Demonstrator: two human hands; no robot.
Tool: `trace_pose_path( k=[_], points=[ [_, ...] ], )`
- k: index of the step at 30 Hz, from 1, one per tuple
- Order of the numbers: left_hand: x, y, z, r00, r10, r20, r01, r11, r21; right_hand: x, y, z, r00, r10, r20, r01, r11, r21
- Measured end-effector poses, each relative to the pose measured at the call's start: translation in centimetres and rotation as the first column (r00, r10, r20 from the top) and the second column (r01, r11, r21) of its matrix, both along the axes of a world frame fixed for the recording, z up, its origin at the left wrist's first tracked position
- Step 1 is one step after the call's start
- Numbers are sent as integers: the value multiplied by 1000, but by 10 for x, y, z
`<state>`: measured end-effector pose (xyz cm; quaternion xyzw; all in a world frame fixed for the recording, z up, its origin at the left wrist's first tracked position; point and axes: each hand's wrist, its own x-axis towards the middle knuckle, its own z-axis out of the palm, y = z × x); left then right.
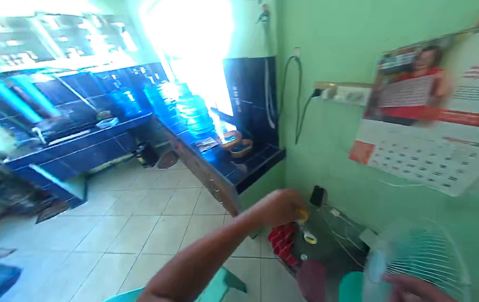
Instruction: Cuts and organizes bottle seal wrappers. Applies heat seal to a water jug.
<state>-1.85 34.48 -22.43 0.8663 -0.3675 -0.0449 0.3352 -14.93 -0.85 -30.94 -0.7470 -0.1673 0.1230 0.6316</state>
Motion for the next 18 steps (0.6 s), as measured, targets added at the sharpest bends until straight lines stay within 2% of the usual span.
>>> trace_pose_path(
  k=[3,6,9,11,14,16,18],
  points=[
    [-36,112,-75,953,282,-111,-295,947,-128,51,153,-50,935,85,-345,-102,994,-32],
    [-79,186,-121,826,492,-276,-547,817,-180,88,268,-97,745,281,-605,-283,955,95],
    [-107,245,-142,718,636,-283,-696,650,-305,116,348,-110,609,377,-698,-365,914,175],
    [-114,277,-153,689,678,-256,-719,593,-363,133,385,-107,592,415,-690,-505,859,84],
    [-106,305,-156,652,754,-83,-742,610,-279,160,429,-98,534,477,-698,-706,706,-58],
    [-87,314,-159,652,748,124,-721,663,-203,180,455,-101,460,516,-723,-742,671,7],
    [-59,316,-163,673,663,327,-676,731,-91,209,477,-110,331,565,-756,-735,657,169]
  ],
)
